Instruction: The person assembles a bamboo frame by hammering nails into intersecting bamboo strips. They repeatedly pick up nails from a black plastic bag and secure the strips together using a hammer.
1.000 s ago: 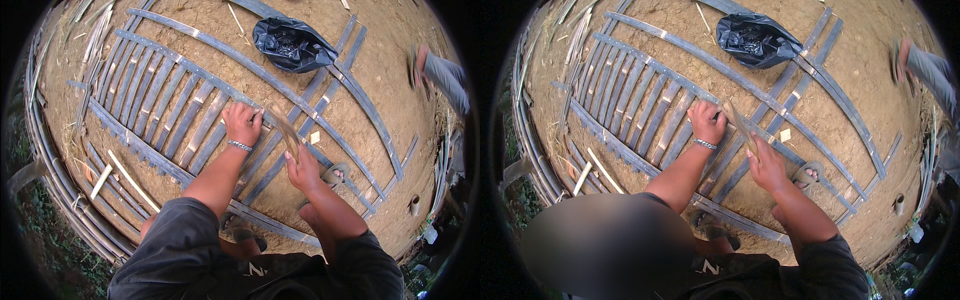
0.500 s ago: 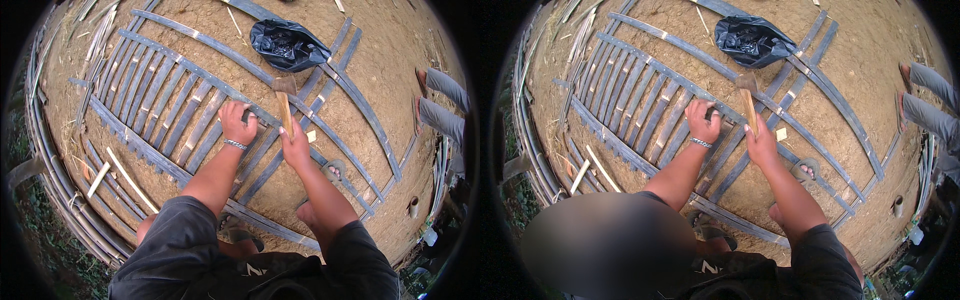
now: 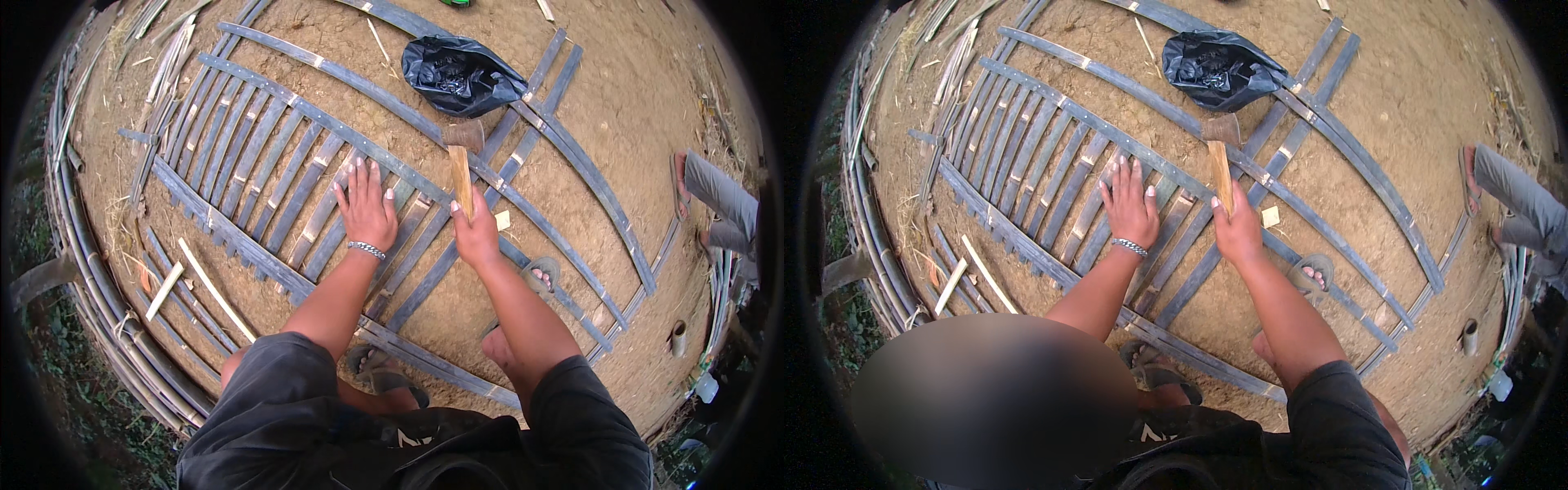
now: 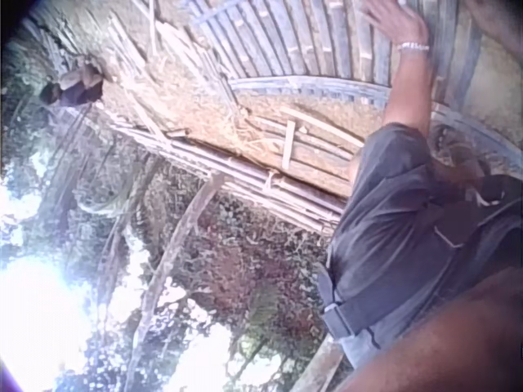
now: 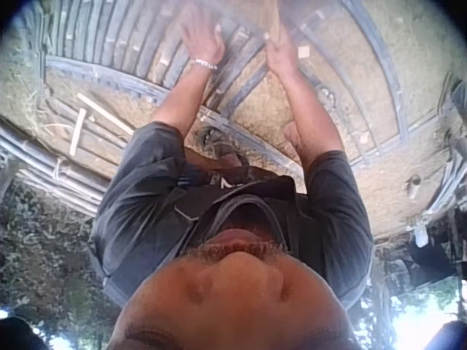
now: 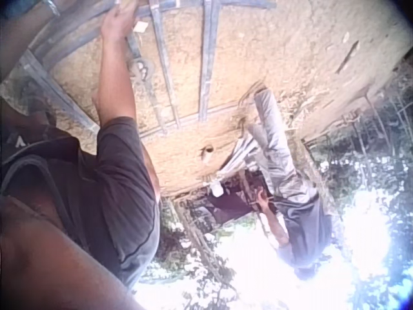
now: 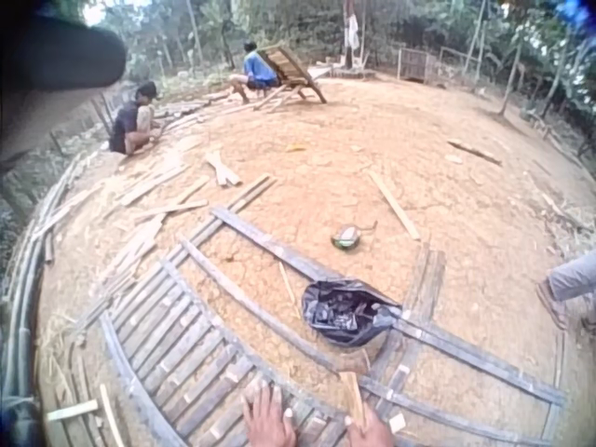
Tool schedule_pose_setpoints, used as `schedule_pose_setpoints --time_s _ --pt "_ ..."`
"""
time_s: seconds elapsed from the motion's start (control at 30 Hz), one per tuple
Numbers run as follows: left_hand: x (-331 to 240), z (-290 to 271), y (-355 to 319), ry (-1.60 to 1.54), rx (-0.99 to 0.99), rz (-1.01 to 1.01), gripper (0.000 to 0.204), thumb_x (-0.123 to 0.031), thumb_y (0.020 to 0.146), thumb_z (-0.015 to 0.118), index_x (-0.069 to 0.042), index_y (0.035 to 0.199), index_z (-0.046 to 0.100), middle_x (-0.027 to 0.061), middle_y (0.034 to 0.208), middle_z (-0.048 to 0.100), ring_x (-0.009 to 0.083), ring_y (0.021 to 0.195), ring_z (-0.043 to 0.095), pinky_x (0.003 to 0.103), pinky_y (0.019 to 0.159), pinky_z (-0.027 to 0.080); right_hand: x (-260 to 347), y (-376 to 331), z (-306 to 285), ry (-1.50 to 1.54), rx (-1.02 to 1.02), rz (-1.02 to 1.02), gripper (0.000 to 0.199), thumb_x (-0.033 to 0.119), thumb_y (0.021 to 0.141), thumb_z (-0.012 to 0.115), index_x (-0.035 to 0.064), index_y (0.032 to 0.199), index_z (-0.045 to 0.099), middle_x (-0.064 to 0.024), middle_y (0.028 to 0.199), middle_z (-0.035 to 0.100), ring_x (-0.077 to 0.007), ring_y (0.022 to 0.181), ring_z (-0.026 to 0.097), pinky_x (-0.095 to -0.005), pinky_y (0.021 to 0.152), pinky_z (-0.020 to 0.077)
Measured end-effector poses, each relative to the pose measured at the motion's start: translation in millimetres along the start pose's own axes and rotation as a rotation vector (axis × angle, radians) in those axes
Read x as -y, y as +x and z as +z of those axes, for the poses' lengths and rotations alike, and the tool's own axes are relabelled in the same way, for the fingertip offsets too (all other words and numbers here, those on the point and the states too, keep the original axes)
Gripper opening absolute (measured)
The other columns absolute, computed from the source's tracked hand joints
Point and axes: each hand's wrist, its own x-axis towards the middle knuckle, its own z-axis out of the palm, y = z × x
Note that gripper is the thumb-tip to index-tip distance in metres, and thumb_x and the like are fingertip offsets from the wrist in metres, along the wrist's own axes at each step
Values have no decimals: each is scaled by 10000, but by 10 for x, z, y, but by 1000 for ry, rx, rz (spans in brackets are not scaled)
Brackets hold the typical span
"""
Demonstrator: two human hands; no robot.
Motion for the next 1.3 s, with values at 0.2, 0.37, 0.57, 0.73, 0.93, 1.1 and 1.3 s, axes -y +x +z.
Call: schedule_pose_setpoints --time_s 0.2,0.37,0.57,0.73,0.93,1.1,1.3 --pt "-90 -34 12 81 59 27 531 -332 1054 466 -222 1573 463 156 1705 266 354 1584 210 622 1267 49 37 -98 -92 -165 51 -137 521 252 1034 582 24 1489 469 -288 1280 660 -481 1169 644 -499 979 525" --pt "-66 -25 11 74 67 2 507 -340 1053 480 -249 1552 492 116 1703 287 347 1574 234 628 1264 68 77 -530 -113 -276 65 -327 544 223 1034 567 54 1532 431 -287 1352 616 -491 1154 646 -499 970 533" --pt "-52 -9 20 58 51 5 513 -332 1041 507 -255 1549 495 113 1693 308 345 1567 253 637 1259 79 75 -550 31 -347 90 -258 543 202 1031 556 34 1530 426 -281 1358 607 -496 1153 643 -501 944 544" --pt "-43 -4 42 60 45 8 521 -329 1033 521 -261 1549 494 116 1685 324 344 1568 255 642 1257 84 50 -717 -51 -103 82 -303 524 192 1028 566 28 1510 441 -296 1309 624 -511 1117 644 -511 921 543" --pt "-66 -19 -17 60 79 -5 527 -328 1034 520 -259 1555 485 119 1682 327 349 1568 255 649 1255 89 90 -593 94 -365 100 -260 553 190 1012 592 4 1504 422 -316 1283 624 -523 1094 640 -508 928 538" --pt "-47 16 25 52 37 17 527 -322 1034 518 -258 1556 483 119 1683 325 352 1566 256 653 1253 90 -56 -756 52 32 69 -342 564 196 1026 587 14 1525 396 -336 1333 591 -526 1152 617 -516 951 524" --pt "-33 9 92 71 49 13 530 -326 1034 520 -257 1557 480 117 1685 324 358 1566 255 658 1252 90 -3 -658 149 -247 -45 -347 567 191 1026 586 -41 1505 389 -355 1246 608 -502 1083 643 -489 927 524"
